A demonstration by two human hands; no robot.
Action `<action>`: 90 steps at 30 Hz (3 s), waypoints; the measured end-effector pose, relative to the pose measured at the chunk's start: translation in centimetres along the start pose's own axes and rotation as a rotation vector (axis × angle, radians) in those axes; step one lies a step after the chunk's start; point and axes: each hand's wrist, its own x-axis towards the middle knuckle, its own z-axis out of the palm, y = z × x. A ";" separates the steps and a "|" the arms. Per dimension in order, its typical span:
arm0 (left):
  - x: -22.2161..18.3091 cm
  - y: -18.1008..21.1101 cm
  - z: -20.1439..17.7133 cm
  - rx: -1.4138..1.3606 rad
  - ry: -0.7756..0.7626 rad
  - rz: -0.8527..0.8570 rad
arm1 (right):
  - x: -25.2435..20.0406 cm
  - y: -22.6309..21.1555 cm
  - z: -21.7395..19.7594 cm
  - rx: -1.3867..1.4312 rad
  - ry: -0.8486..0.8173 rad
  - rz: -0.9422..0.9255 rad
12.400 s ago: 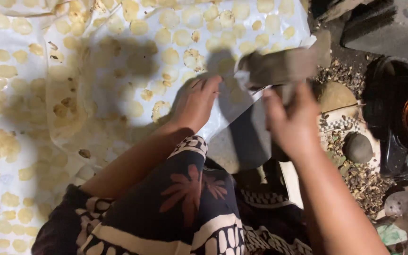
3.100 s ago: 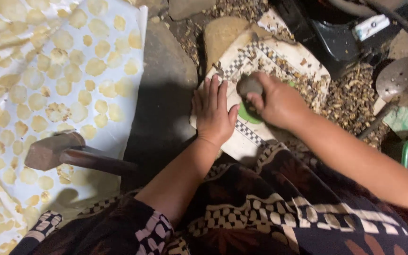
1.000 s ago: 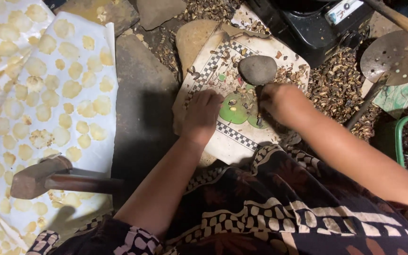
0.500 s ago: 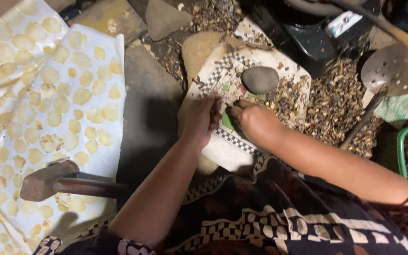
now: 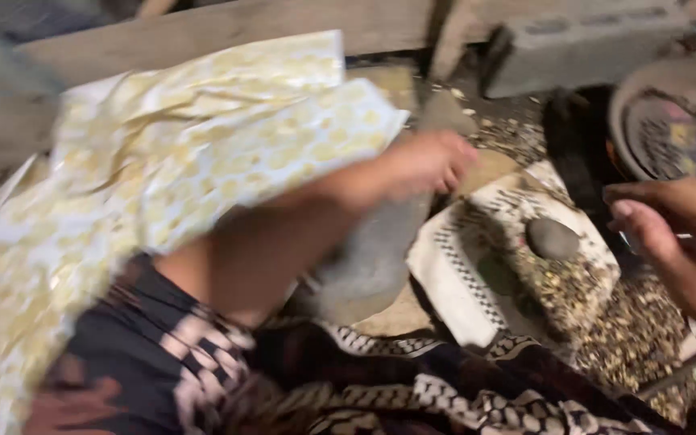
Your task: Roasting nuts in a pan, crushing them with a stone, and flattening them with a wooden mallet
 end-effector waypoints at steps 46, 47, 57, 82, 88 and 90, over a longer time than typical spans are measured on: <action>-27.5 -14.9 -17.6 1.448 1.098 0.590 | 1.3 -13.2 29.7 -0.125 -0.398 0.104; -27.2 -15.1 -18.2 1.416 1.146 0.637 | 1.7 -13.2 29.3 -0.122 -0.293 0.087; -24.4 -16.6 -21.0 1.459 1.303 0.714 | -0.3 -10.3 31.7 -0.195 -0.399 0.168; -29.2 -18.3 -20.1 1.271 1.157 0.639 | -1.7 -12.9 29.5 -0.201 -0.360 0.163; -28.8 -17.1 -18.7 1.302 1.235 0.667 | -4.0 -10.5 34.1 -0.382 -0.444 -0.030; -26.4 -21.0 -17.8 1.354 1.185 0.622 | -3.4 -9.9 33.9 -0.243 -0.496 0.085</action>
